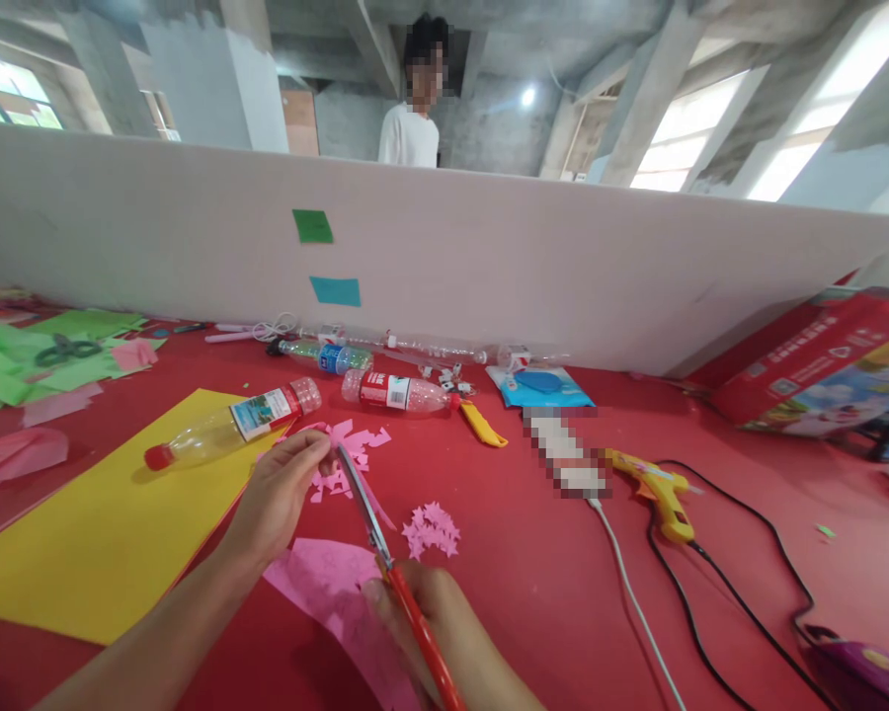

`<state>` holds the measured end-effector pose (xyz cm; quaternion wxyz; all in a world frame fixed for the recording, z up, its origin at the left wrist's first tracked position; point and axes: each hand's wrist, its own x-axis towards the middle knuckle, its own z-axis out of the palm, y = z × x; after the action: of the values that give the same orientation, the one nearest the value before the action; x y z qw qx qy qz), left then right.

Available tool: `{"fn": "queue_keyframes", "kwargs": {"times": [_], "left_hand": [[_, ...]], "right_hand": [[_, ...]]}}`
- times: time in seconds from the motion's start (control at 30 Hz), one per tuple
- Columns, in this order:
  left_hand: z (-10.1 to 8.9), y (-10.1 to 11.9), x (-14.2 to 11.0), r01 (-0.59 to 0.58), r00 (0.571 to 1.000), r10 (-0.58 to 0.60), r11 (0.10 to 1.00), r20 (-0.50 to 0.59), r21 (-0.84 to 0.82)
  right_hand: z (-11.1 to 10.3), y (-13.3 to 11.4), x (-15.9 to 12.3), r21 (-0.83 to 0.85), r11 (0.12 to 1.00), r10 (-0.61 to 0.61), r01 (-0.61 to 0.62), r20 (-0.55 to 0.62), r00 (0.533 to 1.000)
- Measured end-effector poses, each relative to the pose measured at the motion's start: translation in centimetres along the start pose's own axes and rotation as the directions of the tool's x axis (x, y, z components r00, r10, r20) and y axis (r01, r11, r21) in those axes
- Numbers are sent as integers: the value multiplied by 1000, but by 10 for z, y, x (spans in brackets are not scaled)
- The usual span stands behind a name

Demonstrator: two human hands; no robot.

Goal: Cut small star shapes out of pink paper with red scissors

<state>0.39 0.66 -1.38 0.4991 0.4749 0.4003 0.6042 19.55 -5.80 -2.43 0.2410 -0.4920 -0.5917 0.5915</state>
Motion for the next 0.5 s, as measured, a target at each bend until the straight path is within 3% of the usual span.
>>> {"fn": "queue_keyframes", "kwargs": {"times": [0.2, 0.33, 0.5], "left_hand": [[-1, 6, -1, -57, 998, 58, 984, -3, 171], [0, 16, -2, -104, 995, 96, 939, 41, 328], [0, 19, -1, -96, 994, 71, 942, 87, 322]], "right_hand": [[-2, 2, -2, -116, 981, -155, 157, 22, 988], [-6, 0, -6, -132, 977, -161, 168, 57, 985], [-7, -2, -7, -126, 979, -151, 159, 71, 986]]}}
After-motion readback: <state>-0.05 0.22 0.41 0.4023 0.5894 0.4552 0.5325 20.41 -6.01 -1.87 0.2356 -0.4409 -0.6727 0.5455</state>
